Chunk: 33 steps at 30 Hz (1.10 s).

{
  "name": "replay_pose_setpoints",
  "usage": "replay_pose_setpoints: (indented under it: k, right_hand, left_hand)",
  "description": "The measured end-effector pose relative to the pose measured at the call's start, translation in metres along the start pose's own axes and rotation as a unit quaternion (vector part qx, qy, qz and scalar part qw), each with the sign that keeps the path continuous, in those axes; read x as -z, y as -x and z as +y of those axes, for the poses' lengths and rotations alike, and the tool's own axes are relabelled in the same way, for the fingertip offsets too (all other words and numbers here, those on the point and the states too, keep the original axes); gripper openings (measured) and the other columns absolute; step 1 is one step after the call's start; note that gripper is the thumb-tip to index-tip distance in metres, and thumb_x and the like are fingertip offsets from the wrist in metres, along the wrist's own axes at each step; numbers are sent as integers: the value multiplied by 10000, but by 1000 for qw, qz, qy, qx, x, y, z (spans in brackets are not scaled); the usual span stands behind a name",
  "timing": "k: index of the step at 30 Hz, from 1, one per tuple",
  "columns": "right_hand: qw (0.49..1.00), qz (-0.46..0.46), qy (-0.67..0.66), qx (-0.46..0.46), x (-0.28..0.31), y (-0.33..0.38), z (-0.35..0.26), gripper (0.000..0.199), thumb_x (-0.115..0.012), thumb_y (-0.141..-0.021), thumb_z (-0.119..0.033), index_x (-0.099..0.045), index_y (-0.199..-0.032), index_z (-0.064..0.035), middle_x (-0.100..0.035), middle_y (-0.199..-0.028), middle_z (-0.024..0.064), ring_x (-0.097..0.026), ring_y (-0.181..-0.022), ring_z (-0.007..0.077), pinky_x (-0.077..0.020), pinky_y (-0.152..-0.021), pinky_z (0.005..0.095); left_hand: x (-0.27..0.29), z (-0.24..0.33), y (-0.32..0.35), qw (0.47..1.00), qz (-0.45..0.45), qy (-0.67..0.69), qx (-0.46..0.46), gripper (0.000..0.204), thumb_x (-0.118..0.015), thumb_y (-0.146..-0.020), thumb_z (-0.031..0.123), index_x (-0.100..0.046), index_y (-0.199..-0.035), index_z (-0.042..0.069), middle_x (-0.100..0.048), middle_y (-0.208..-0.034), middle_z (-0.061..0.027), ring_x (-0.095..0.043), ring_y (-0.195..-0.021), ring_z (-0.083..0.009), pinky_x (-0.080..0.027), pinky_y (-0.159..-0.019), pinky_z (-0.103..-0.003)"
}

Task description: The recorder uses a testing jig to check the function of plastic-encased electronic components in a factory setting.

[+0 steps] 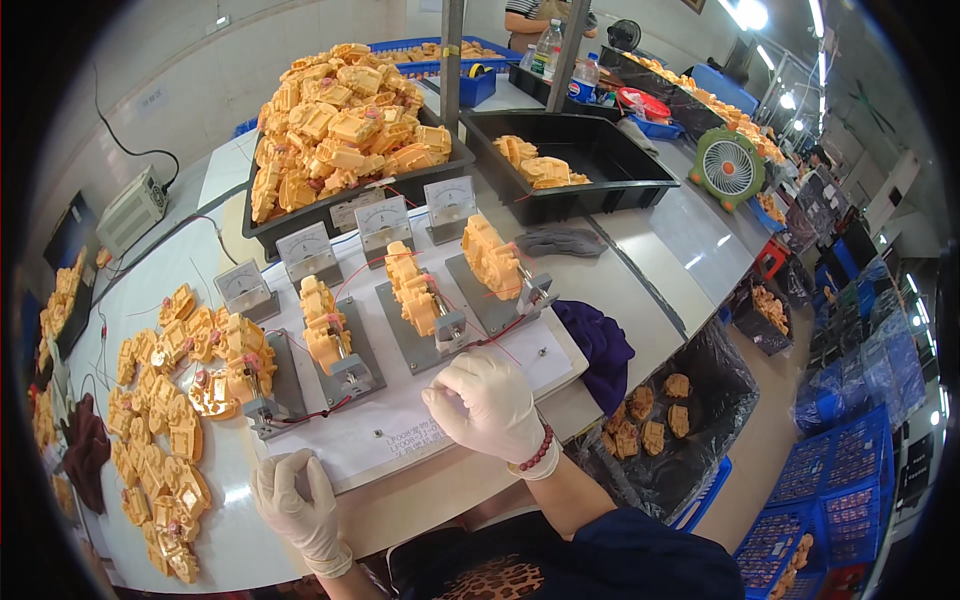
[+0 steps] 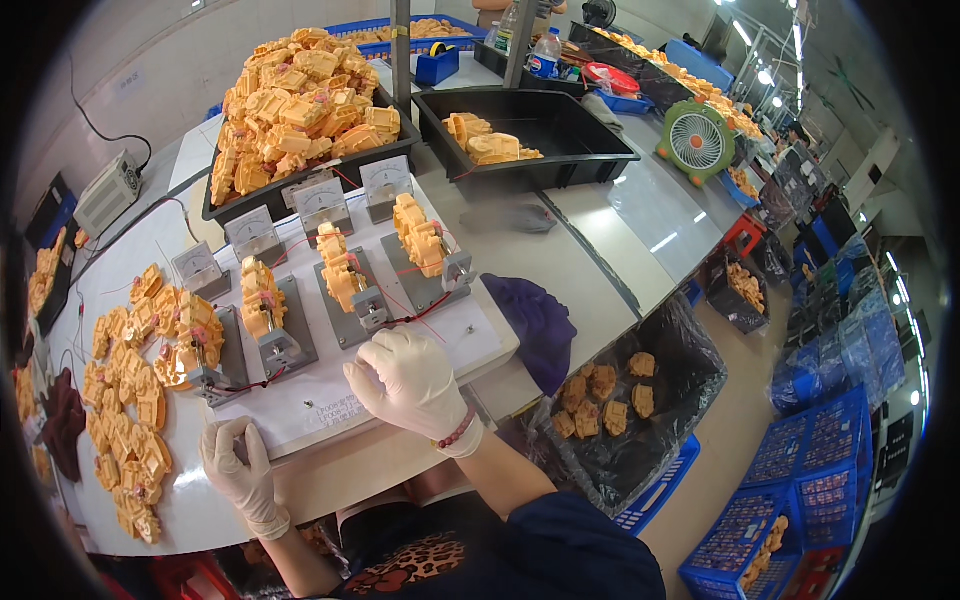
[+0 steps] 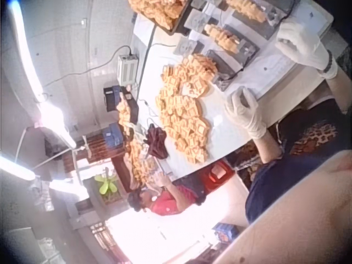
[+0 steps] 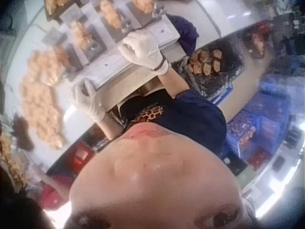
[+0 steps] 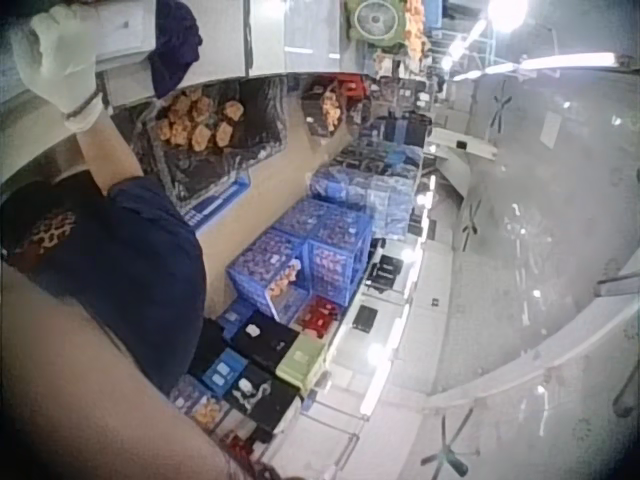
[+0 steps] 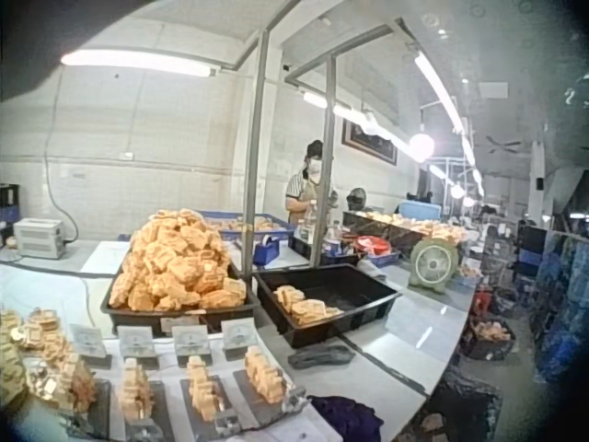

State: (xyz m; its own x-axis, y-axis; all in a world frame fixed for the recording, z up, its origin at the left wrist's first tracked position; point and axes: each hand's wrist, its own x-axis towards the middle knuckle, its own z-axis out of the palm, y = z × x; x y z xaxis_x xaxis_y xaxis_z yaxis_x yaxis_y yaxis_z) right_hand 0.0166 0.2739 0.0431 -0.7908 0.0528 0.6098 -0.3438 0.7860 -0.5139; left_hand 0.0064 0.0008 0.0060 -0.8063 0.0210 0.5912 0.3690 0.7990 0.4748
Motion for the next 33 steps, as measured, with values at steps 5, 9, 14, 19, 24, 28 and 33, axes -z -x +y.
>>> replay_pose_setpoints:
  k: [5,9,14,19,24,28,33]
  right_hand:
    - [1000,0,-1,2,0,0,0,107,-759,-826,-136,-681,-763,-99,-621,-728,30,-599,-655,242,-465,-591,368]
    - [1000,-1,-1,4,1,0,0,171,-753,-831,-168,-628,-747,-87,-587,-725,62,-597,-683,276,-477,-591,392]
    - [1000,-6,-1,0,0,0,0,138,-757,-828,-155,-654,-760,-93,-606,-728,45,-598,-673,256,-474,-595,378]
    - [1000,-4,0,0,1,0,0,110,-764,-823,-138,-676,-770,-96,-622,-730,30,-598,-662,239,-470,-600,365]
    - [1000,-8,0,0,1,0,0,110,-765,-822,-134,-676,-771,-93,-628,-735,38,-610,-673,253,-475,-607,372]
    - [1000,-4,-1,4,1,0,0,110,-765,-822,-132,-676,-771,-91,-631,-740,42,-613,-680,260,-477,-612,378]
    - [1000,-3,1,5,0,0,1,175,-748,-839,-183,-631,-746,-92,-594,-726,65,-599,-679,281,-484,-605,397]
  left_hand:
    - [2,3,-1,1000,1,-4,-5,130,-744,-775,46,-692,-889,79,-634,-857,-62,-596,-822,-280,-460,-793,-408]
    - [1,2,-1,1000,3,0,0,131,-744,-775,44,-691,-890,76,-642,-867,-64,-599,-827,-280,-463,-781,-406]
    - [1,2,-1,1000,3,-4,-3,137,-743,-774,40,-689,-895,76,-643,-866,-66,-599,-829,-280,-464,-777,-405]
    - [1,2,-1,1000,1,-5,-7,149,-743,-771,36,-689,-903,78,-640,-858,-66,-594,-819,-277,-460,-780,-407]
    - [1,2,-1,1000,2,-3,-5,150,-744,-768,37,-689,-900,81,-639,-857,-61,-593,-812,-276,-458,-788,-406]
    - [1,2,-1,1000,5,-2,-9,144,-744,-769,35,-690,-895,82,-639,-852,-58,-595,-813,-275,-458,-791,-404]
    - [1,4,-2,1000,7,-2,-6,135,-743,-770,35,-689,-885,82,-637,-845,-54,-594,-810,-271,-458,-793,-403]
